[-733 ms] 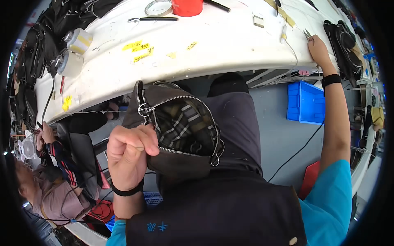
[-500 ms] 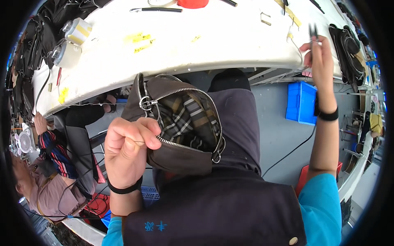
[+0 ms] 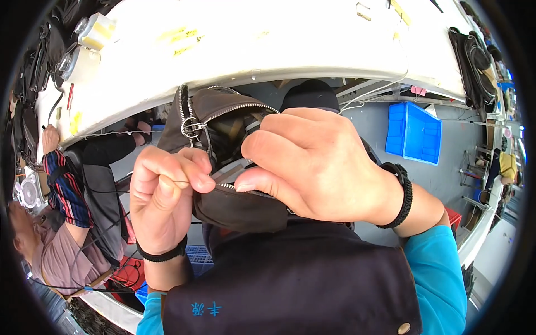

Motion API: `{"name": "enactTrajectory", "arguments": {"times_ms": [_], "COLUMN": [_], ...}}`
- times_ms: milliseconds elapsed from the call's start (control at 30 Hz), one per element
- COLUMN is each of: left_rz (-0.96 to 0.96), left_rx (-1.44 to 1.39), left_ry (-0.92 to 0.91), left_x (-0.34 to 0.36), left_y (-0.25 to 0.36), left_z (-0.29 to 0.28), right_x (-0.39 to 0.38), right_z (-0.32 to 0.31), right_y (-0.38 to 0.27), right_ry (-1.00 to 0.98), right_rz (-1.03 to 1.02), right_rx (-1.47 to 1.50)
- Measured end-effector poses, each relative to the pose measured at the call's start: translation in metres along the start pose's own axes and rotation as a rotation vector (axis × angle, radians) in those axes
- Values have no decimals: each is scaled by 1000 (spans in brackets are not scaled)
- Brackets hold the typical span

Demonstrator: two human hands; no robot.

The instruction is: Inspecting zippers, cleaning fabric threads with scissors and needles on a brown zippered pouch bag.

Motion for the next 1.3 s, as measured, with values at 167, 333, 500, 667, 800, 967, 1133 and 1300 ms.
{"name": "enactTrajectory", "arguments": {"times_ms": [167,333,500,667,800,967,1133,1300], "left_rz": [-4,-26,-31,-69,-34,-88,-57,-42], "left_rx": [-12,-13,3,10,-97,-51,51,182], "left_ry": [-19,-30,-36,-20,-111,-143,-175,-193], "left_x": [4,4,3,1,-2,-9,-12,-18], "left_y": [0,-3,-6,-12,-16,-17,-13,-15], "left_z": [-9,-13,-14,-23,-21,-12,-2,9], "right_x": [11,15,16,6,-47,-110,-121,-32], "right_z": [10,15,16,2,-72,-158,-168,-41], "right_y": [-1,-4,-8,21,129,263,263,119], "right_ry": [-15,-16,-22,33,384,422,411,254], "right_rz": [-17,-35,-69,-5,490,739,727,546], "right_rx": [-22,-83,-158,-95,-235,-598,-971,-7]}}
Point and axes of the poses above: each hand's wrist, its own x-axis towards the middle knuckle, its own z-axis out of the palm, y = z × x, the point moved 8 cm from there along x, towards the middle knuckle, and after that the axes turned 4 degrees about -y, right-handed, at the moved point
